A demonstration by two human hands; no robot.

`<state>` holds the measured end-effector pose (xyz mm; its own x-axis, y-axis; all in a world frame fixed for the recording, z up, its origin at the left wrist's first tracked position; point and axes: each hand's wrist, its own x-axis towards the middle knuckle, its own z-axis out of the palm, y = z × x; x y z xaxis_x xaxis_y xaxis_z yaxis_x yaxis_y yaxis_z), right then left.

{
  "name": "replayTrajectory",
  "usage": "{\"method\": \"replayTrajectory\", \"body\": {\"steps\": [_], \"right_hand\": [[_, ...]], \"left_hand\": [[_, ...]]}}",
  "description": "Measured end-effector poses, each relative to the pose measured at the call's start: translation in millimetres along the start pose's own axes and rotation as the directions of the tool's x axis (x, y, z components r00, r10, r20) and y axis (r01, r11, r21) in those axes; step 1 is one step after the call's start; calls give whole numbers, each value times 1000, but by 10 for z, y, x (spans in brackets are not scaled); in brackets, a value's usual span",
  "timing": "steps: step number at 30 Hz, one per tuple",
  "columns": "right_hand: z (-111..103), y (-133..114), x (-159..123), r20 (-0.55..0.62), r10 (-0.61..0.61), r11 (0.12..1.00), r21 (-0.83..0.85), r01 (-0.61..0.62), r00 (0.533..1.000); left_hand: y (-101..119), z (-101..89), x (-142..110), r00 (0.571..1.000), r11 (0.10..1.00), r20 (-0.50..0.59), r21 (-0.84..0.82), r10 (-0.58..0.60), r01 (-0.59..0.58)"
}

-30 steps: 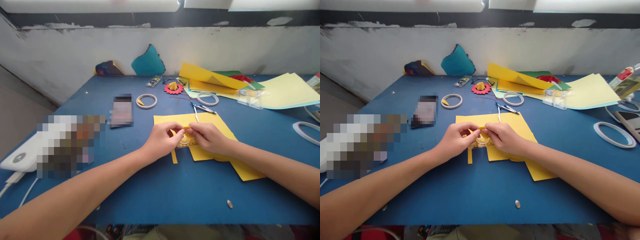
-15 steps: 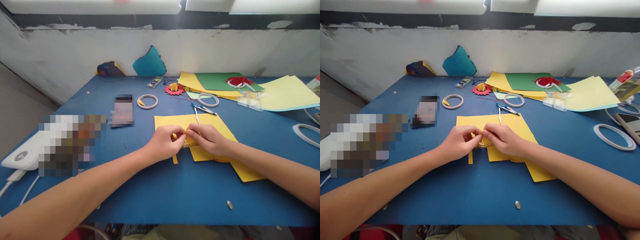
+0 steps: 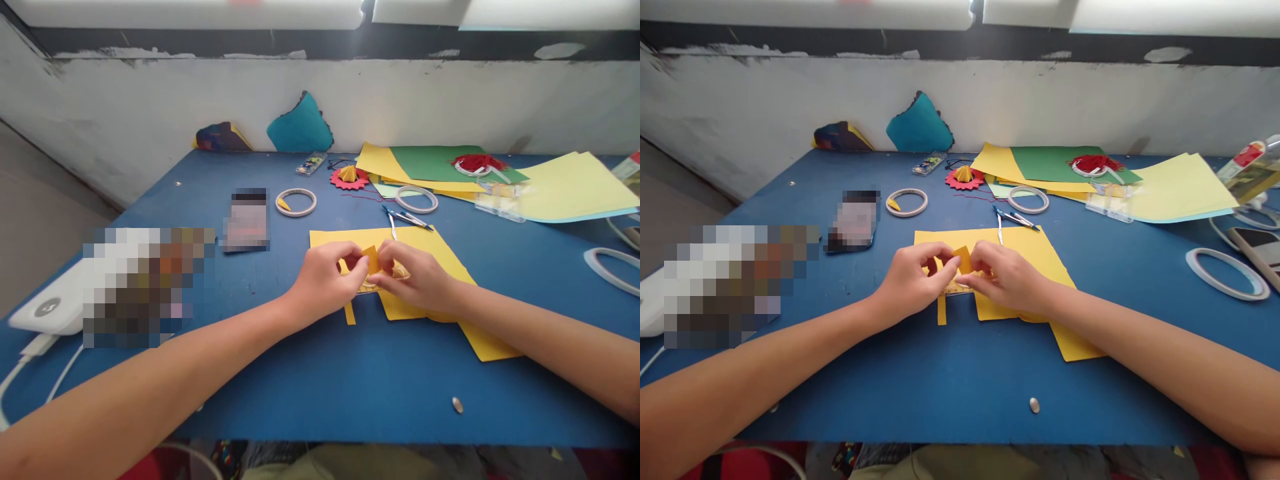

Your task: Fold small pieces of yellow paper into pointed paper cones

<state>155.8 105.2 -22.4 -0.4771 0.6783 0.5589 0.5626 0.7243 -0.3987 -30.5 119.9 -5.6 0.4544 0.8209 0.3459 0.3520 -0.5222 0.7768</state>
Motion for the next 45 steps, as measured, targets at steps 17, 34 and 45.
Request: {"method": "replayTrajectory", "body": {"steps": [17,34,45], "right_hand": [[-36,-38,28,183,-121,991,-35,129,976],[-25,28,20,235,-21,1000,12,19,972],[-59,21,17,96,104,994,36,-108,990]], "left_hand": [[-19,-15,24,986,984,120,-148,114,-96],[-65,-46,90,990,930,138,-366,9,43],[-82,-73,96,965,863,221,-452,-140,228]]}}
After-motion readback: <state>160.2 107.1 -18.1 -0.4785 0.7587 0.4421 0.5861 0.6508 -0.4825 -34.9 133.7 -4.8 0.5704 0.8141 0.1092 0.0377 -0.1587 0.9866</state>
